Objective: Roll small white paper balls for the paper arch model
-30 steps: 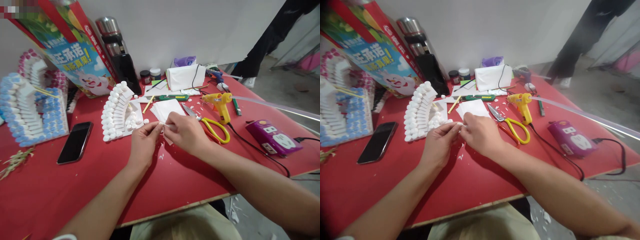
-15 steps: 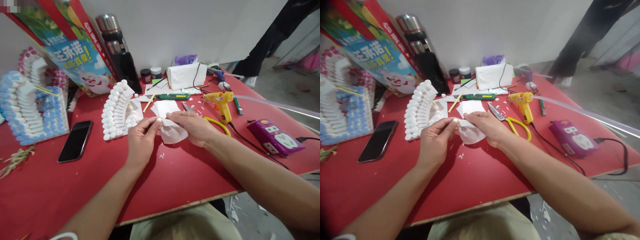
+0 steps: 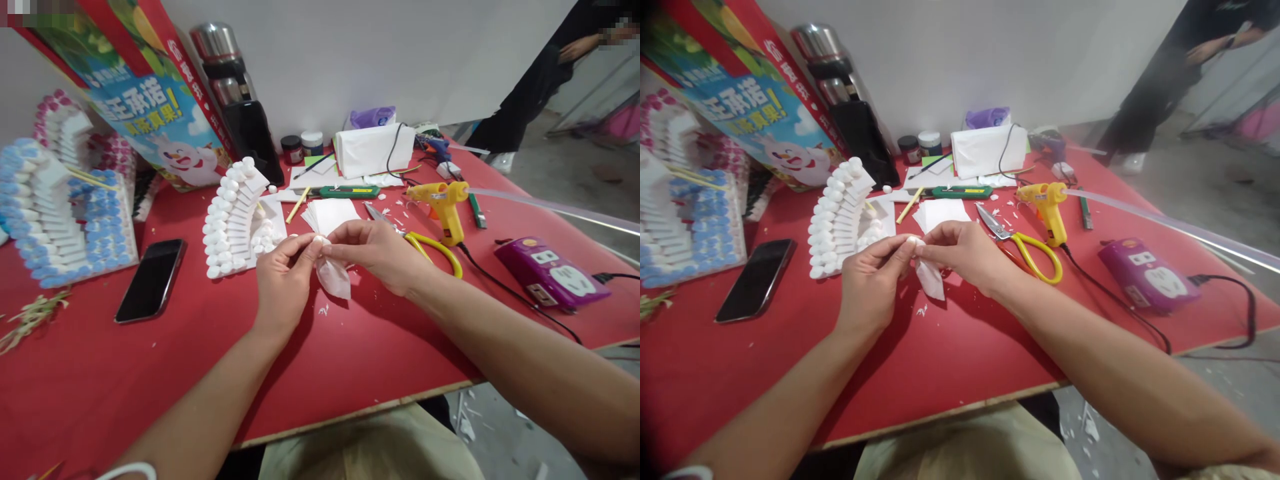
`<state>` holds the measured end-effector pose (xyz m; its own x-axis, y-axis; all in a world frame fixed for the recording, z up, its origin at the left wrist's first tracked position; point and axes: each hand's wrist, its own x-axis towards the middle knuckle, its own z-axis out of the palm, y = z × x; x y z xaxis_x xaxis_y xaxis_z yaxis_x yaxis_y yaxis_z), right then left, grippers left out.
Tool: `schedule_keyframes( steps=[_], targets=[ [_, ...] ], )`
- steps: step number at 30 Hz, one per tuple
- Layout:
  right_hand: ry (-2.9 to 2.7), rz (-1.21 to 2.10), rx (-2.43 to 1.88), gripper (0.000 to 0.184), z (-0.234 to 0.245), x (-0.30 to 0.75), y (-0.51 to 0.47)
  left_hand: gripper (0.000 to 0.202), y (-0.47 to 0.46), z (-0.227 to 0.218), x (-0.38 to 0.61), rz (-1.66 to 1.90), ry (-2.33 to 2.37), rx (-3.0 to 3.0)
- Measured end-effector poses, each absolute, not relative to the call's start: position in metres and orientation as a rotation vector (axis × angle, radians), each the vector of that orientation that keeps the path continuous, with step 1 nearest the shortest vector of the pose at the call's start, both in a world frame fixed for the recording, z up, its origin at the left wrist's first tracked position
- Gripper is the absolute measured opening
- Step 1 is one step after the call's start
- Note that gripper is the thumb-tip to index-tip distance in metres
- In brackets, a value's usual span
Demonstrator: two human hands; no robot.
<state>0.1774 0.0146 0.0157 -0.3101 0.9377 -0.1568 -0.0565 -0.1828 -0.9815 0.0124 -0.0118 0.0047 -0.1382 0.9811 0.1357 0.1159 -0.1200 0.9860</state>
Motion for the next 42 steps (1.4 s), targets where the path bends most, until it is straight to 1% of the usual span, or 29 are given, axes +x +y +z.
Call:
schedule_keyframes(
  steps=[8,13,17,20,25,31,35,39,42],
  targets=[
    [-1.349,1.458,-1.206,0.033,0.023,0.174,0.012,0.013,-0.008,0.005,0.015,1.339,1.087,1.006],
    [-1.540,1.104,-1.304,0.023,0.020,0.172,0.011,0.011,-0.009,0.004,0.014,1.341,1.113,0.997],
    [-1.593,0.908,-1.307,0.019,0.022,0.168,0.006,0.012,-0.013,0.002,0.015,1.378,1.262,1.212],
    [-1.533,0.946,-1.265,0.019,0.026,0.167,0.002,0.010,-0.014,0.004,0.014,1.462,1.305,1.514],
    [-1.412,1.206,-1.188,0.018,0.033,0.169,-0.001,0.017,-0.013,0.004,0.007,1.565,1.286,1.879],
    [-1.407,1.203,-1.148,0.021,0.030,0.173,0.003,0.033,-0.015,-0.001,0.004,1.556,1.287,2.168],
    [-1.513,1.134,-1.098,0.017,0.027,0.178,0.006,0.032,-0.013,0.003,0.002,1.487,1.228,2.144],
    [-1.709,1.000,-0.998,0.017,0.029,0.185,0.011,0.019,-0.004,0.008,-0.006,1.457,1.079,1.869],
    [-1.816,0.997,-0.959,0.019,0.032,0.191,0.015,0.013,0.003,0.009,-0.012,1.298,0.993,1.663]
  ],
)
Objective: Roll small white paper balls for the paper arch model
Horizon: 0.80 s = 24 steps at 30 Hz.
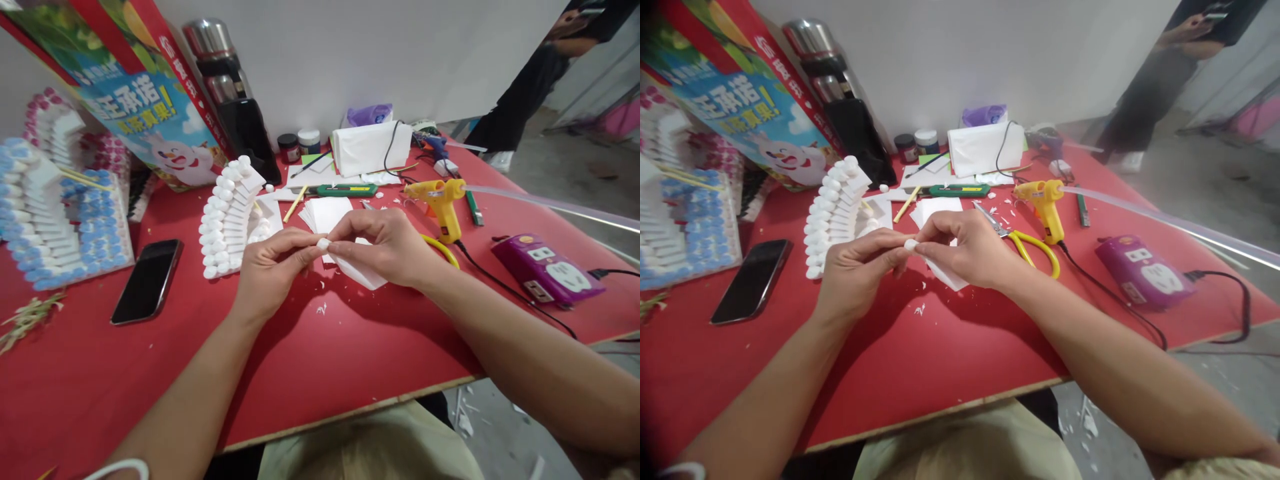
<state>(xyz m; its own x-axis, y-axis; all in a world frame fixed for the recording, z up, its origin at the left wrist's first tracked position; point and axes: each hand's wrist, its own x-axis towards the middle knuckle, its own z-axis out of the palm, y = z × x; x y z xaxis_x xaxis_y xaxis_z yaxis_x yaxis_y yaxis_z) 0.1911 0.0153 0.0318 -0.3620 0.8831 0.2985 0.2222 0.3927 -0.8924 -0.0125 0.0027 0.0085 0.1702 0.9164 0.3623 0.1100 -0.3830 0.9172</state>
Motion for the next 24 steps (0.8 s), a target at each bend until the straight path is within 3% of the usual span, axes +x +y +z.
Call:
schedule_keyframes(
  steps=[7,13,20,24],
  targets=[
    [-1.862,1.045,-1.012,0.017,0.030,0.196,0.020,0.009,0.001,0.012,-0.011,1.182,1.030,1.670],
    [-1.763,1.104,-1.122,0.027,0.024,0.194,0.022,0.015,-0.005,0.016,-0.008,1.078,1.120,1.496],
    [-1.752,1.183,-1.028,0.013,0.028,0.185,0.015,0.013,-0.003,0.013,-0.006,1.131,1.019,1.402],
    [-1.797,1.060,-1.053,0.010,0.023,0.180,0.013,0.014,-0.003,0.014,-0.005,1.168,1.054,1.458]
  ],
)
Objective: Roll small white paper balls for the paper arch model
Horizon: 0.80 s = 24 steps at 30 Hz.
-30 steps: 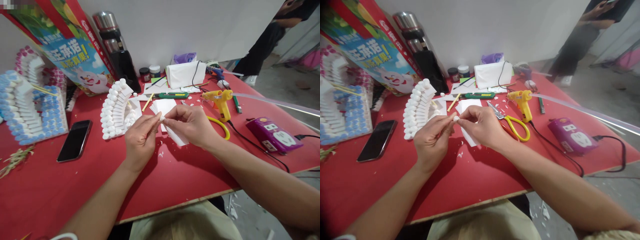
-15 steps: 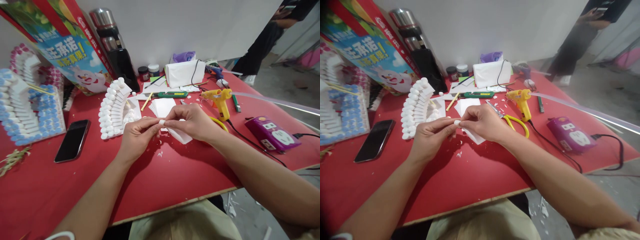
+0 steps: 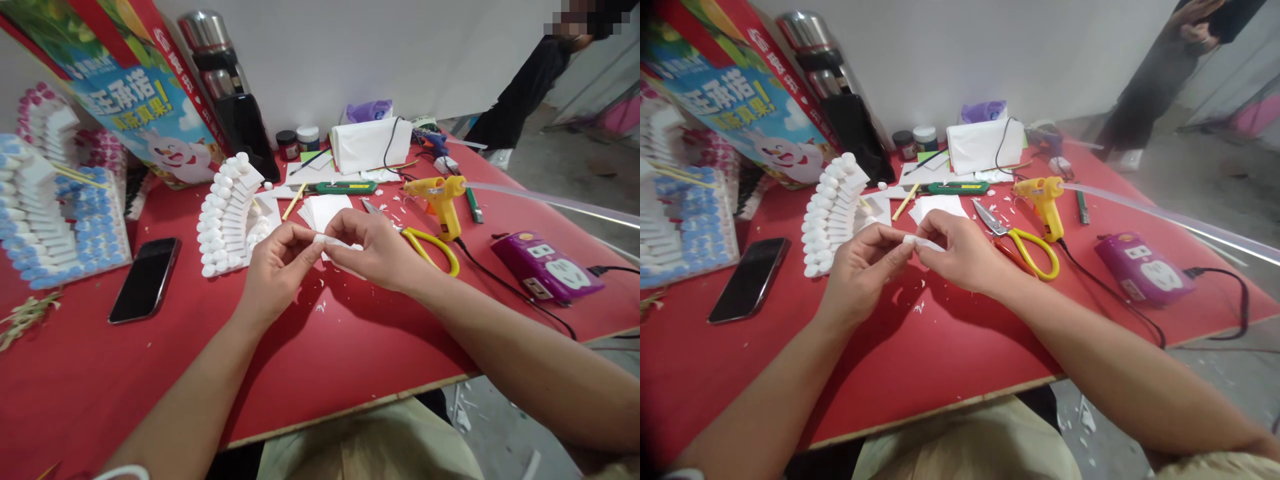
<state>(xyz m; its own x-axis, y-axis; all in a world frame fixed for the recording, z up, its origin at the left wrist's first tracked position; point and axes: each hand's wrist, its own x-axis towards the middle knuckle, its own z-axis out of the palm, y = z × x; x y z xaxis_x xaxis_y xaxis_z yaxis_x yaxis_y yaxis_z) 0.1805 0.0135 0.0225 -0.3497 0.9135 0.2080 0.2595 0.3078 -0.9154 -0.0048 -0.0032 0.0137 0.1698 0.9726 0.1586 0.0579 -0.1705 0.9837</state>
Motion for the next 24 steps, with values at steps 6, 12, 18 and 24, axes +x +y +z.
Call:
schedule_keyframes(
  steps=[6,12,18,24],
  targets=[
    [-1.988,0.617,-1.198,0.005,0.016,0.179,0.007,0.016,-0.009,0.012,0.002,1.206,1.157,1.586],
    [-1.837,0.899,-1.135,0.012,0.026,0.182,0.011,0.015,-0.002,0.009,-0.003,1.175,1.082,1.361],
    [-1.107,1.658,-1.125,0.027,0.024,0.188,0.024,0.013,0.000,0.013,-0.006,1.253,1.086,1.303],
    [-0.895,1.974,-0.987,0.026,0.020,0.182,0.021,0.013,-0.011,0.019,0.000,1.294,1.312,1.669]
  ],
)
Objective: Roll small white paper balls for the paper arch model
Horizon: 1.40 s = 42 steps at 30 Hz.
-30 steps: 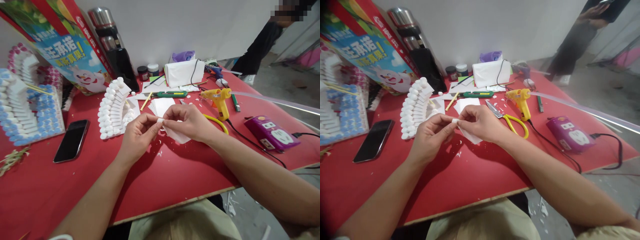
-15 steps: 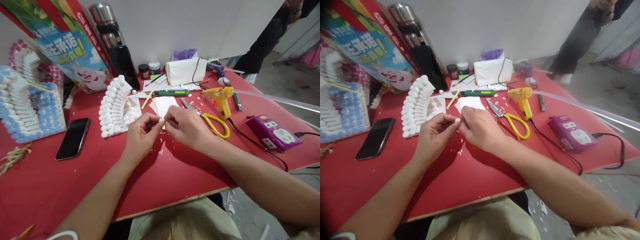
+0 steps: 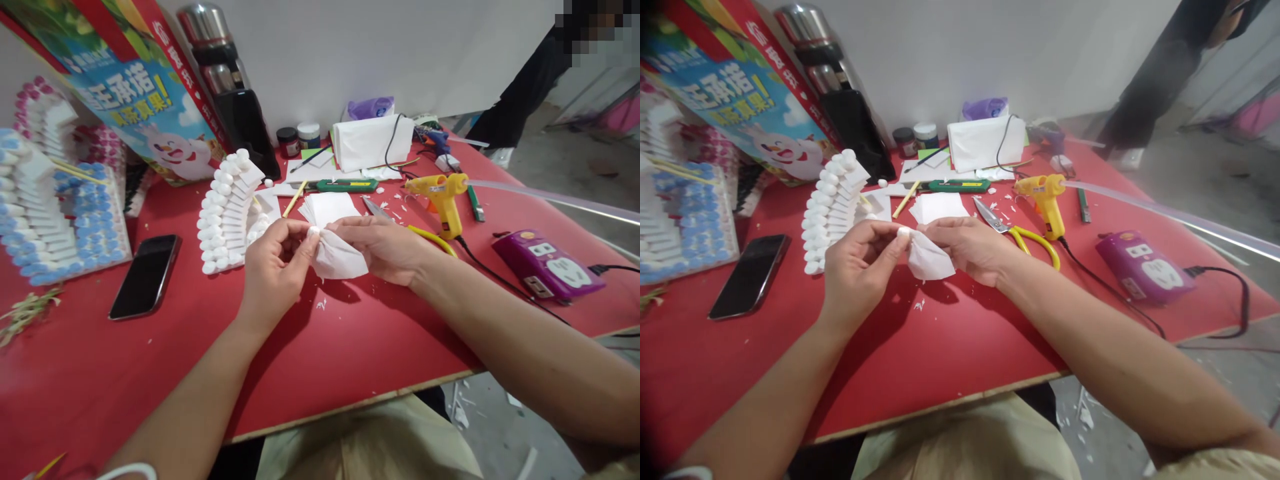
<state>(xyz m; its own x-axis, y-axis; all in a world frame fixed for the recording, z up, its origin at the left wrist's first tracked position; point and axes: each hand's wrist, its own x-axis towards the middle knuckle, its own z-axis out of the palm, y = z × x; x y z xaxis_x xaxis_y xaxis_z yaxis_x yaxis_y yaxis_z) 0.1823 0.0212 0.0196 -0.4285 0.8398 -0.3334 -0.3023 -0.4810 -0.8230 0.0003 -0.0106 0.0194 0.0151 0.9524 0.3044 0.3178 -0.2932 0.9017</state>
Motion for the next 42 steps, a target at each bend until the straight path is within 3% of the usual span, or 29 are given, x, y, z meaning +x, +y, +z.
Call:
schedule_keyframes(
  steps=[5,9,16,28,34,42],
  targets=[
    [-0.865,2.013,-0.968,0.030,0.020,0.179,0.017,0.011,-0.014,0.015,0.001,1.293,1.363,1.773],
    [-0.818,2.048,-0.936,0.026,0.018,0.177,0.016,0.011,-0.014,0.016,0.003,1.297,1.327,1.656],
    [-0.954,1.963,-1.000,0.035,0.018,0.179,0.017,0.016,-0.013,0.015,0.006,1.295,1.217,1.396],
    [-1.822,0.752,-1.286,0.015,0.020,0.183,0.013,0.013,-0.006,0.013,0.005,1.218,1.045,0.999],
    [-1.989,0.651,-1.232,0.001,0.021,0.188,0.015,0.017,-0.001,0.018,0.003,1.151,1.028,0.840],
    [-2.069,0.484,-1.270,0.008,0.026,0.184,0.009,0.021,-0.001,0.021,0.001,1.145,1.008,0.785]
  ],
)
